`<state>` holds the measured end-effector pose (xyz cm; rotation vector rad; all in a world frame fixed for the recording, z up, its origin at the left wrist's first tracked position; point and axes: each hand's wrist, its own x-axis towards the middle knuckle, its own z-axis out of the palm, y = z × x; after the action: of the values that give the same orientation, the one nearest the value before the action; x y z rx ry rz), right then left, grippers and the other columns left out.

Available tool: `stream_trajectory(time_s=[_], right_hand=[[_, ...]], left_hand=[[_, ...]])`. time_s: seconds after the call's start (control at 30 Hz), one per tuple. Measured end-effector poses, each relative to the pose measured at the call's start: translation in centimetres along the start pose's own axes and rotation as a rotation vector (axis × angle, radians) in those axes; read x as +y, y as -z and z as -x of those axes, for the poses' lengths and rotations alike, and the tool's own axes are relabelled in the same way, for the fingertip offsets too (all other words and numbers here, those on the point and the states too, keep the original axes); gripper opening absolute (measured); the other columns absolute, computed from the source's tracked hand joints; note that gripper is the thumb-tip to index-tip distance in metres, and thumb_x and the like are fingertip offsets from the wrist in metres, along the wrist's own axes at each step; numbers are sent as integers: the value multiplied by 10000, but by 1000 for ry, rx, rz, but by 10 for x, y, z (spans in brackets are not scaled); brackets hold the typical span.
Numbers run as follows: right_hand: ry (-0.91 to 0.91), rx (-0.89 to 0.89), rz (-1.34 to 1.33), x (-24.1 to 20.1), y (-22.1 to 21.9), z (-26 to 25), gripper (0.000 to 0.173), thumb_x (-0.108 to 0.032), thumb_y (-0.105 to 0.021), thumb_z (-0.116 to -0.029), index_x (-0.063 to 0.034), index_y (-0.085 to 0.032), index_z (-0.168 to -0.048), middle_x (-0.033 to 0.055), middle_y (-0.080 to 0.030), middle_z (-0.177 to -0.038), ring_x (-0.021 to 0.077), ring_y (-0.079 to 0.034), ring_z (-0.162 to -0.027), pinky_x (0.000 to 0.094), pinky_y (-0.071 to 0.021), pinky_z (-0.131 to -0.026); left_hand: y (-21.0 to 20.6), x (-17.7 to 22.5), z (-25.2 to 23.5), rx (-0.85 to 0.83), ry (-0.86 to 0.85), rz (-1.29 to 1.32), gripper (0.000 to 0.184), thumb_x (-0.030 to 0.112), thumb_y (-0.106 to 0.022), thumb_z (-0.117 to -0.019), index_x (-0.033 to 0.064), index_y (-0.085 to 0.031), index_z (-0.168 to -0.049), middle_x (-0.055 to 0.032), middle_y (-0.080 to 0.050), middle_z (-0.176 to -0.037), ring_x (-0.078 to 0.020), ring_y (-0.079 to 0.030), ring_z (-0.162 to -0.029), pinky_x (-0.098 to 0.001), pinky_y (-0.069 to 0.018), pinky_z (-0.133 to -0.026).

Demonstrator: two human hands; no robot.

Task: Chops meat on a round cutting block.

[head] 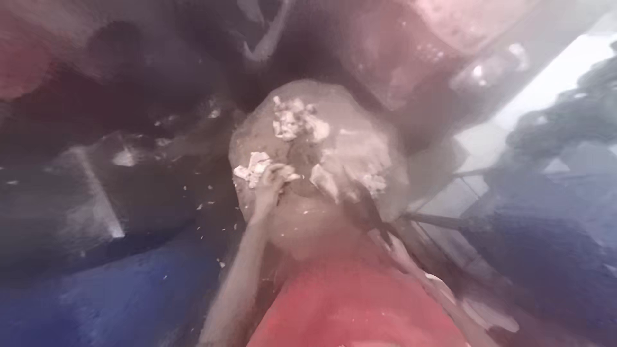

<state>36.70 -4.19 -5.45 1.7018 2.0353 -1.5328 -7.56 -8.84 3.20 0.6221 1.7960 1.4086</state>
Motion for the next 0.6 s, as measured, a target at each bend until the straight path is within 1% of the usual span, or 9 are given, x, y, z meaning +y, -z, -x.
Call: stream_trajectory(time_s=[0.1,0.17,0.27,0.33,0.4,0.47,0.53,0.57,0.6], right_hand=[[-28,-34,2,6,-1,-5,454,-400,-532,-1059,-31,-623,-1308,177,-708,-1042,270,-693,-948,501,-553,-907],[-24,-55,21,12,1,-10,458,-416,-529,-1058,-32,-629,-1287,183,-706,-1000,288,-695,-904,521,-560,-868],[23,-83,4,17,4,-11,438,-406,-520,-1064,-41,-625,-1282,169,-694,-959,267,-680,-848,496,-564,-823],[67,-83,0,21,4,-15,434,-388,-531,-1062,-29,-633,-1283,181,-707,-998,279,-692,-898,501,-562,-861],[112,-87,18,25,6,-18,426,-380,-537,-1060,-33,-640,-1286,179,-716,-1059,275,-701,-971,496,-556,-920],[143,-113,46,27,13,-23,445,-381,-536,-1061,-41,-622,-1337,180,-711,-1159,272,-694,-1078,486,-535,-1004],[181,-95,48,30,14,-24,441,-393,-549,-1051,-66,-636,-1333,151,-723,-1157,247,-701,-1068,479,-547,-997],[213,-100,79,34,15,-27,458,-425,-539,-1047,-85,-634,-1340,135,-726,-1155,235,-705,-1058,475,-554,-988],[235,-101,115,35,17,-28,476,-453,-524,-1043,-96,-639,-1335,128,-730,-1132,236,-709,-1031,486,-562,-962]], left_hand=[[-48,7,-16,-284,-120,-406,461,209,-646,-1011,164,-535,-1457,-80,-599,-1422,-206,-624,-1230,-438,-534,-1027],[-70,-14,-25,-470,-273,-750,457,234,-645,-996,146,-576,-1439,-114,-597,-1429,-265,-573,-1314,-502,-459,-1113],[-87,-32,-16,-692,-556,-1107,346,252,-612,-993,228,-650,-1336,-23,-620,-1406,-247,-547,-1342,-483,-437,-1131],[-94,-24,-5,-672,-518,-1263,423,225,-625,-979,256,-601,-1401,-102,-603,-1390,-362,-550,-1294,-574,-460,-1056],[-98,-25,1,-611,-438,-1386,468,224,-606,-988,275,-542,-1450,-166,-549,-1452,-424,-508,-1347,-648,-446,-1055],[-93,-37,-1,-544,-514,-1432,445,320,-632,-963,256,-587,-1401,-164,-549,-1468,-425,-514,-1347,-685,-429,-1046],[-83,-45,-2,-501,-506,-1315,429,407,-659,-926,226,-648,-1315,-135,-591,-1401,-399,-533,-1310,-736,-364,-1071],[-78,-36,3,-493,-402,-1184,467,423,-683,-919,192,-655,-1324,-125,-597,-1399,-359,-528,-1325,-700,-309,-1135],[-73,-22,14,-459,-254,-992,512,412,-703,-920,152,-642,-1358,-95,-600,-1414,-273,-534,-1336,-567,-314,-1192]])
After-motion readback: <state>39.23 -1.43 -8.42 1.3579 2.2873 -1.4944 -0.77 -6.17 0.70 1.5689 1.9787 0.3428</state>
